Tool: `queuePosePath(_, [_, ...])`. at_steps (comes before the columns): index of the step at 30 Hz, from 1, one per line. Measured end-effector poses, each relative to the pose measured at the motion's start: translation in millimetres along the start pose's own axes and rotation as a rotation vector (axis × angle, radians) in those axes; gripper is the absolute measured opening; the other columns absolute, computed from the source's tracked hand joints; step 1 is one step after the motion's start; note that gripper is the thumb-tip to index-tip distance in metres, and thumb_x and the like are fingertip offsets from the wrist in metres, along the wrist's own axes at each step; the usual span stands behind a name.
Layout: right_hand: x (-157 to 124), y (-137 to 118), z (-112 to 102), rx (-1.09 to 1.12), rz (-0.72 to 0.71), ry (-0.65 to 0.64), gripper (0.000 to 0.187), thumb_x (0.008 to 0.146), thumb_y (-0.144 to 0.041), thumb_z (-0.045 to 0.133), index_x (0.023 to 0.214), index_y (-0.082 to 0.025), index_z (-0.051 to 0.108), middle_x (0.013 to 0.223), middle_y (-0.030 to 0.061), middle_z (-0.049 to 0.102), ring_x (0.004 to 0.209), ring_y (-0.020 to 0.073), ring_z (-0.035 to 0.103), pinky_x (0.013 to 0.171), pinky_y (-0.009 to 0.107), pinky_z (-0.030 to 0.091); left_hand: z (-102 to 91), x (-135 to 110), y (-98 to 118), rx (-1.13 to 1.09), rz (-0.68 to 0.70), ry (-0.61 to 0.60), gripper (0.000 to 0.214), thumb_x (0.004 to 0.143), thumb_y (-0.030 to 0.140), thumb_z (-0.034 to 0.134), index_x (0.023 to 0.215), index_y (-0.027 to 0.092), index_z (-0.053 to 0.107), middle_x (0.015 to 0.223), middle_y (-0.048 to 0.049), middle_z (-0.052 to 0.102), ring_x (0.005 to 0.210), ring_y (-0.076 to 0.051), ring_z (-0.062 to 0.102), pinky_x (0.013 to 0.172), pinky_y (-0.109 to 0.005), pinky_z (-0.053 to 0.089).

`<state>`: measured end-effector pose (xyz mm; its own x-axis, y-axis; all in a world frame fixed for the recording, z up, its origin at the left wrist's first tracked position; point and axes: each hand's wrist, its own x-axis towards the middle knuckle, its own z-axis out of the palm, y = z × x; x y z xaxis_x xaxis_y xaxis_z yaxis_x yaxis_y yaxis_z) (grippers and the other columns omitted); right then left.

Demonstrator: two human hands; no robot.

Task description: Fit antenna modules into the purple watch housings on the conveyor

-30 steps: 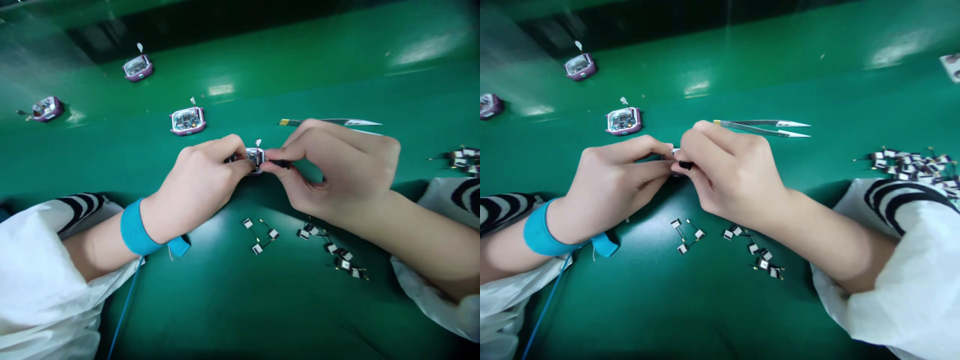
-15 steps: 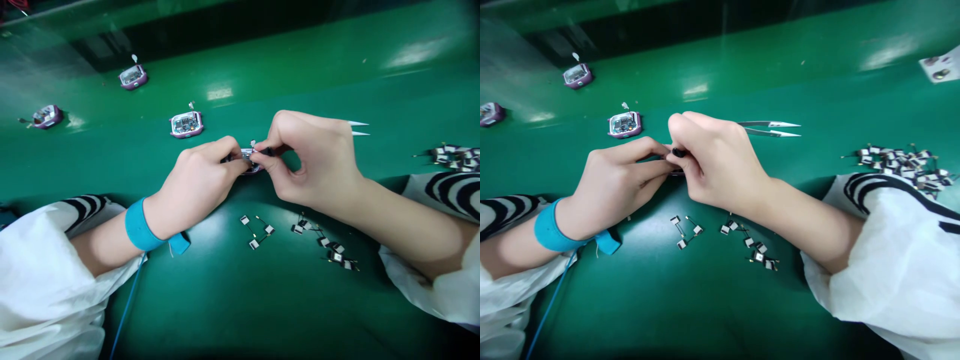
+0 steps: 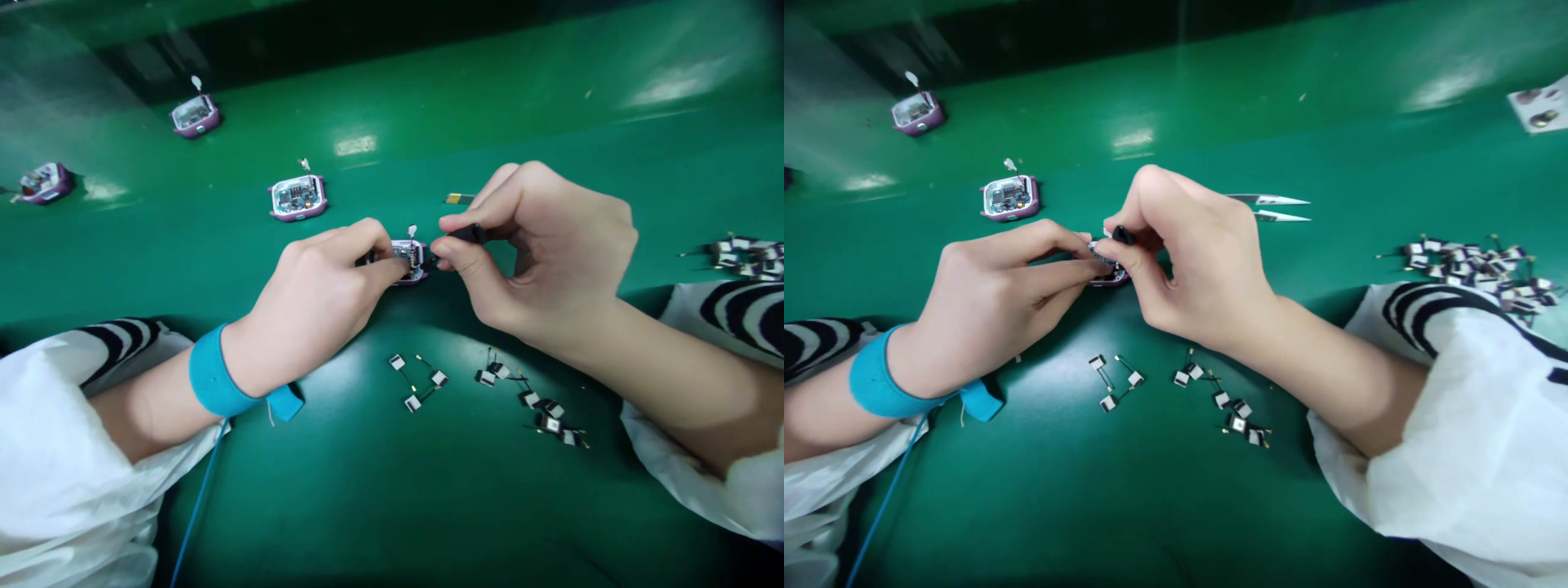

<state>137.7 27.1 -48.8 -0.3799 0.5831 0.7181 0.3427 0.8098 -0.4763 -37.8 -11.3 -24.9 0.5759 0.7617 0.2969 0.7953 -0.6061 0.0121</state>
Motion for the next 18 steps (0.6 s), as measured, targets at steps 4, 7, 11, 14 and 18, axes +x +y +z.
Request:
queuePosePath(4, [-1.2, 0.3, -0.1, -0.002, 0.028, -0.016, 0.014, 0.079, -0.022, 0.051, 0.071, -0.022, 0.040, 0.067, -0.0024, 0.052, 0.064, 0.0099, 0.053, 0.050, 0.022, 0.047, -0.4, 0.7, 1.1, -0.022, -0.023, -0.008, 0.021, 0.084, 0.019, 0.044, 0.084, 0.021, 0.066, 0.083, -0.0011, 0.062, 0.071, -0.015, 0.061, 0.052, -0.023, 0.043])
queuePosePath(7, [-1.1, -0.5, -0.3, 0.012, 0.047, -0.014, 0.015, 0.077, -0.022, 0.053, 0.070, -0.021, 0.039, 0.066, -0.0027, 0.052, 0.064, 0.0098, 0.054, 0.050, 0.022, 0.047, -1.1, 1.4, 1.7, -0.022, -0.033, -0.040, 0.023, 0.085, 0.019, 0.042, 0.086, 0.021, 0.065, 0.086, -0.0013, 0.062, 0.074, -0.015, 0.060, 0.054, -0.023, 0.043])
queuePosePath(11, [-0.1, -2.1, -1.7, -0.004, 0.075, -0.019, 0.013, 0.077, -0.022, 0.053, 0.070, -0.021, 0.041, 0.068, -0.0027, 0.053, 0.065, 0.0092, 0.054, 0.051, 0.021, 0.047, -1.2, 1.6, 1.9, -0.011, -0.054, -0.061, 0.022, 0.085, 0.019, 0.041, 0.088, 0.022, 0.063, 0.090, 0.0000, 0.063, 0.075, -0.014, 0.060, 0.055, -0.023, 0.042])
queuePosePath(14, [0.3, -2.6, -3.2, -0.012, 0.072, -0.014, 0.012, 0.076, -0.021, 0.054, 0.072, -0.021, 0.043, 0.068, -0.0031, 0.053, 0.065, 0.0080, 0.053, 0.050, 0.019, 0.046, -0.9, 1.3, 2.1, -0.013, -0.063, -0.049, 0.021, 0.085, 0.019, 0.042, 0.088, 0.022, 0.063, 0.089, 0.0003, 0.063, 0.075, -0.014, 0.060, 0.054, -0.023, 0.043])
queuePosePath(18, [-0.1, -1.7, -4.1, -0.042, 0.106, -0.048, 0.012, 0.079, -0.028, 0.051, 0.073, -0.022, 0.043, 0.069, -0.0034, 0.053, 0.066, 0.0079, 0.054, 0.050, 0.018, 0.046, -1.3, 0.8, 2.8, -0.022, -0.076, -0.059, 0.022, 0.086, 0.019, 0.040, 0.089, 0.024, 0.062, 0.090, 0.0008, 0.062, 0.076, -0.014, 0.060, 0.057, -0.024, 0.045])
